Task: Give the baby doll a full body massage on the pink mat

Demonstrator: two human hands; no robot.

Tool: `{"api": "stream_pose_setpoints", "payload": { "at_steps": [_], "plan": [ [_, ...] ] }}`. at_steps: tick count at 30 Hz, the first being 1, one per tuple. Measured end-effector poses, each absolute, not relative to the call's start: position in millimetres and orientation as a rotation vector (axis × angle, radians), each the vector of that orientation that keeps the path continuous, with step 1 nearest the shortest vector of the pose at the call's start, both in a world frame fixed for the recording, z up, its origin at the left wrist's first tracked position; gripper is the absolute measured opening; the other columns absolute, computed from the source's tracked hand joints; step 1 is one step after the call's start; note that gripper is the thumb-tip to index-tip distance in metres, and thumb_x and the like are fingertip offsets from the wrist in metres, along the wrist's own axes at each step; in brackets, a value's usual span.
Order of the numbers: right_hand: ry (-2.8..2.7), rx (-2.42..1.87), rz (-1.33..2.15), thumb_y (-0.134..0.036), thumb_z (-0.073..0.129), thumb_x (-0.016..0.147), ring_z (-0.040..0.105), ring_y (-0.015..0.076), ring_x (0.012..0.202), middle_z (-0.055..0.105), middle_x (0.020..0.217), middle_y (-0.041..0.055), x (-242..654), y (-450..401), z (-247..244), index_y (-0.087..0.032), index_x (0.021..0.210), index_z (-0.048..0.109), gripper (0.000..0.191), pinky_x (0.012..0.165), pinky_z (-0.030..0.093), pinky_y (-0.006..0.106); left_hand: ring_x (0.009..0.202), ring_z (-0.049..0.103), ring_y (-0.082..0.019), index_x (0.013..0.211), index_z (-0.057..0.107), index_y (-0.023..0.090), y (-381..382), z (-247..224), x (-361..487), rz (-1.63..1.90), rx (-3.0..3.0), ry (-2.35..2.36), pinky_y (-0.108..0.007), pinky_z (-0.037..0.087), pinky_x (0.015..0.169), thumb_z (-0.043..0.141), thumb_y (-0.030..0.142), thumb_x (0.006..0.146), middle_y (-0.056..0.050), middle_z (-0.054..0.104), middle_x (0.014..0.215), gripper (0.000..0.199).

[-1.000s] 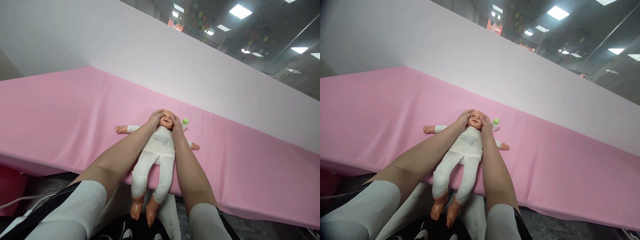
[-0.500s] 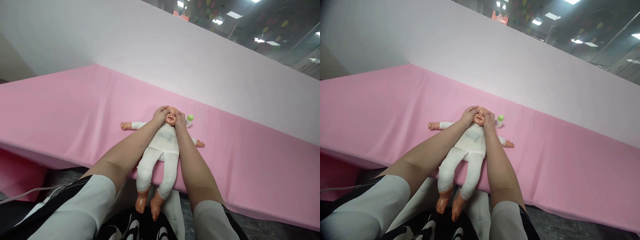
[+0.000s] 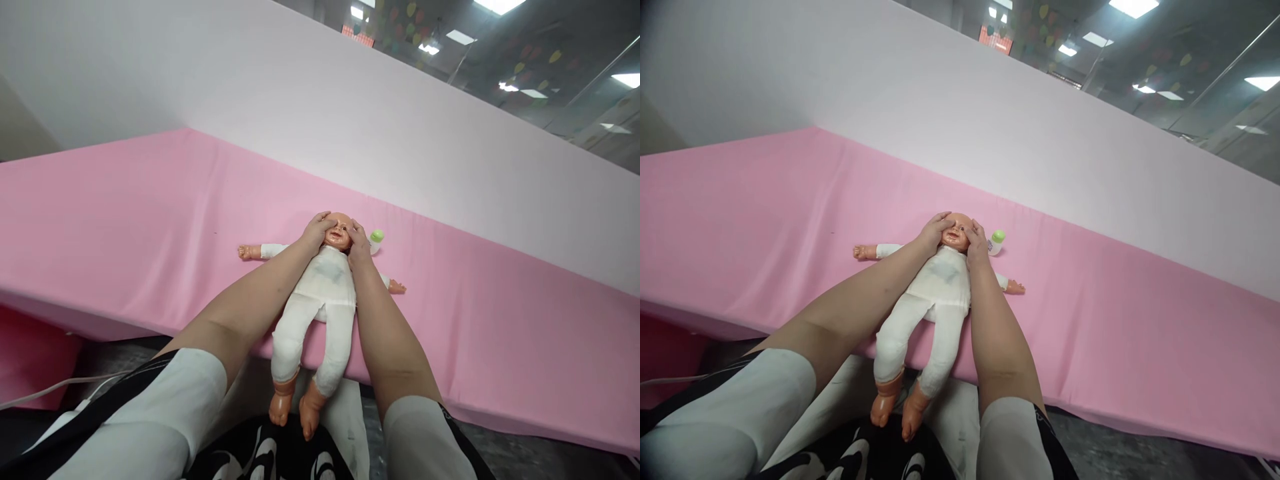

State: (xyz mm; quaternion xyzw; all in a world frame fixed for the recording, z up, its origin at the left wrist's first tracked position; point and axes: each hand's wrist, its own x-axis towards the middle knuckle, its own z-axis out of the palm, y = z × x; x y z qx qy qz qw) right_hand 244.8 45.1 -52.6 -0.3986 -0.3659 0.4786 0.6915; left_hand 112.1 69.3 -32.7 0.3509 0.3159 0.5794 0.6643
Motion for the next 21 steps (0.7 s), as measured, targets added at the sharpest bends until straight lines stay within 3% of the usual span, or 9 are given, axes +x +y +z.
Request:
{"api": "stream_pose_setpoints", "payload": {
  "at_steps": [5, 9, 12, 17, 21],
  "plan": [
    [-0.904, -1.134, 0.928, -0.046, 0.088, 0.072, 0.074, 0.0214, 0.097, 0.073, 0.11, -0.0003, 241, 43, -43, -0.029, 0.122, 0.057, 0.061, 0.092, 0.064, 0.04, 0.097, 0.072, -0.024, 0.124, 0.066, 0.019, 67, -31, 114, 1.328, 0.879, 0.774, -0.04, 0.059, 0.093, 0.082, 0.028, 0.066, -0.009, 0.073, 0.113, 0.06],
    [-0.926, -1.19, 0.863, -0.052, 0.082, 0.079, 0.074, 0.0209, 0.103, 0.073, 0.114, 0.0006, 241, 45, -45, -0.029, 0.122, 0.058, 0.054, 0.094, 0.062, 0.038, 0.105, 0.071, -0.025, 0.116, 0.071, 0.02, 72, -33, 115, 1.336, 0.886, 0.801, -0.039, 0.058, 0.099, 0.08, 0.032, 0.073, -0.007, 0.075, 0.109, 0.046],
    [-0.916, -1.188, 0.849, -0.055, 0.075, 0.084, 0.073, 0.0205, 0.106, 0.074, 0.114, 0.0012, 242, 49, -49, -0.027, 0.12, 0.06, 0.048, 0.098, 0.06, 0.04, 0.109, 0.071, -0.025, 0.12, 0.071, 0.018, 74, -33, 114, 1.324, 0.867, 0.779, -0.04, 0.057, 0.103, 0.078, 0.032, 0.075, -0.009, 0.076, 0.113, 0.048],
    [-0.851, -0.96, 0.967, -0.046, 0.072, 0.085, 0.073, 0.0213, 0.108, 0.076, 0.111, 0.001, 247, 51, -55, -0.025, 0.114, 0.064, 0.037, 0.102, 0.06, 0.045, 0.118, 0.07, -0.028, 0.128, 0.07, 0.018, 72, -32, 106, 1.283, 0.814, 0.706, -0.042, 0.055, 0.107, 0.077, 0.029, 0.074, -0.012, 0.074, 0.126, 0.055],
    [-0.808, -0.841, 1.083, -0.037, 0.079, 0.077, 0.073, 0.023, 0.111, 0.076, 0.119, 0.0031, 251, 47, -58, -0.025, 0.123, 0.064, 0.05, 0.104, 0.06, 0.05, 0.126, 0.067, -0.031, 0.126, 0.071, 0.02, 70, -31, 98, 1.243, 0.761, 0.665, -0.044, 0.054, 0.109, 0.075, 0.026, 0.072, -0.012, 0.071, 0.134, 0.055]
  ]
}}
